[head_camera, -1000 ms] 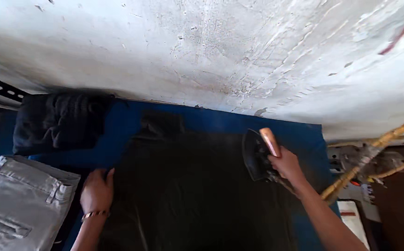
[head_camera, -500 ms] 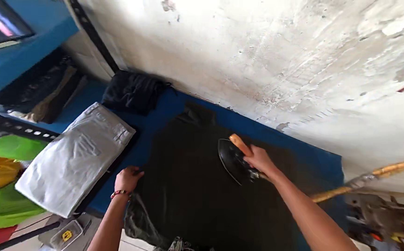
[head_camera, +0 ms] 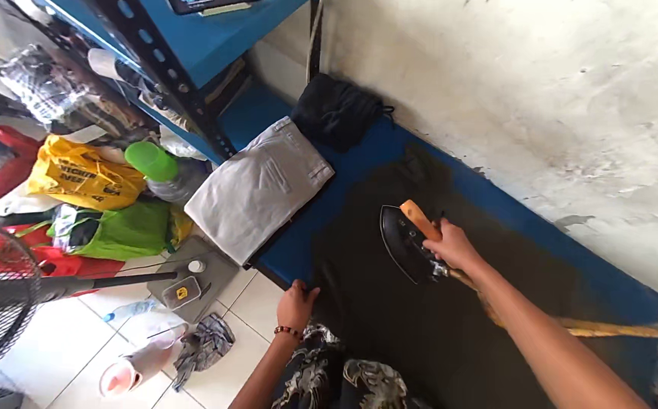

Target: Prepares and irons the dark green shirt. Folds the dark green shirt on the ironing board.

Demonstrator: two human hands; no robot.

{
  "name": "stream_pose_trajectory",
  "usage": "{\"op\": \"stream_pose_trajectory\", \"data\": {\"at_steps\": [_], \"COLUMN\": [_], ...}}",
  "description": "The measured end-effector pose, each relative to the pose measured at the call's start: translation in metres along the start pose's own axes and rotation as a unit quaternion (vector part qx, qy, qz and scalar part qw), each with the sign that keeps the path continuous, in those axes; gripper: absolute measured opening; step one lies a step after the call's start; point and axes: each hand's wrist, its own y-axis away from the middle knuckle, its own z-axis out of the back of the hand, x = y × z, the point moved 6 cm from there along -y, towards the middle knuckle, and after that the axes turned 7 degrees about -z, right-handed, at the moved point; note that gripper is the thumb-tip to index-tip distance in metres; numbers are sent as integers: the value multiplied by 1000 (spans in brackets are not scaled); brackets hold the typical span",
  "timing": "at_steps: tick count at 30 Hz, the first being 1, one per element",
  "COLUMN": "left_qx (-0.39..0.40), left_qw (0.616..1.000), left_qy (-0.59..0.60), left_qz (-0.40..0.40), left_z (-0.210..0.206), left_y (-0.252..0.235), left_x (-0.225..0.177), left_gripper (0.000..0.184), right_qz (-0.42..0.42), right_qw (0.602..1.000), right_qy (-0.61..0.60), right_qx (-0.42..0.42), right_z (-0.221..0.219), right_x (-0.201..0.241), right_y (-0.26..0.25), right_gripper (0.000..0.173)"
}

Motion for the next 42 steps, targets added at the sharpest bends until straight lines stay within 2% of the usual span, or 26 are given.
{"op": "stream_pose_trajectory", "data": {"at_steps": [4,8,10,13,16,18,20,22,24,26,29,31,34,36,38,40,42], "left_qx": [61,90,42,-110,-227,-256,-240,-219,-181,-131,-59,-22,-19,-30,-58,-74,-27], "left_qw": [994,976,978,979,964,959,965,969,962,936,918,895,857,844,842,849,839], "left_qy": [89,196,204,173,114,69,56,101,204,313,369,419,481,491,486,483,504], "left_qz": [-31,10,32,-1,-80,-103,-91,-50,30,90,132,149,184,215,227,202,205], "left_z": [7,19,17,33,57,58,37,1,-45,-94,-153,-178,-189,-192,-193,-195,-197], "left_y": [-5,5,7,7,18,27,31,31,35,51,92,108,111,113,112,102,91], "left_x": [29,59,63,55,44,40,39,49,58,58,9,-18,-21,-19,-11,4,7], "left_gripper": [34,28,29,35,34,36,40,45,50,49,38,35,41,35,37,44,43], "right_qz": [66,153,181,171,78,1,-78,-135,-168,-201,-262,-277,-274,-277,-281,-270,-246], "right_qw": [996,973,956,953,987,998,997,984,962,943,918,911,915,917,920,923,929], "right_qy": [40,111,157,177,84,30,-21,-111,-198,-244,-264,-262,-242,-239,-241,-251,-255], "right_qx": [50,133,169,174,116,57,5,-42,-80,-106,-138,-157,-170,-161,-129,-111,-109], "right_z": [-49,-121,-148,-151,-115,-82,-53,-30,-7,8,18,28,30,17,-4,-17,-24], "right_x": [53,109,121,106,52,-2,-70,-154,-232,-302,-397,-440,-473,-478,-468,-448,-417], "right_y": [22,56,85,109,111,110,105,97,104,120,145,165,191,204,207,208,205], "right_gripper": [65,62,61,59,54,53,52,47,45,45,45,44,49,57,65,67,65]}}
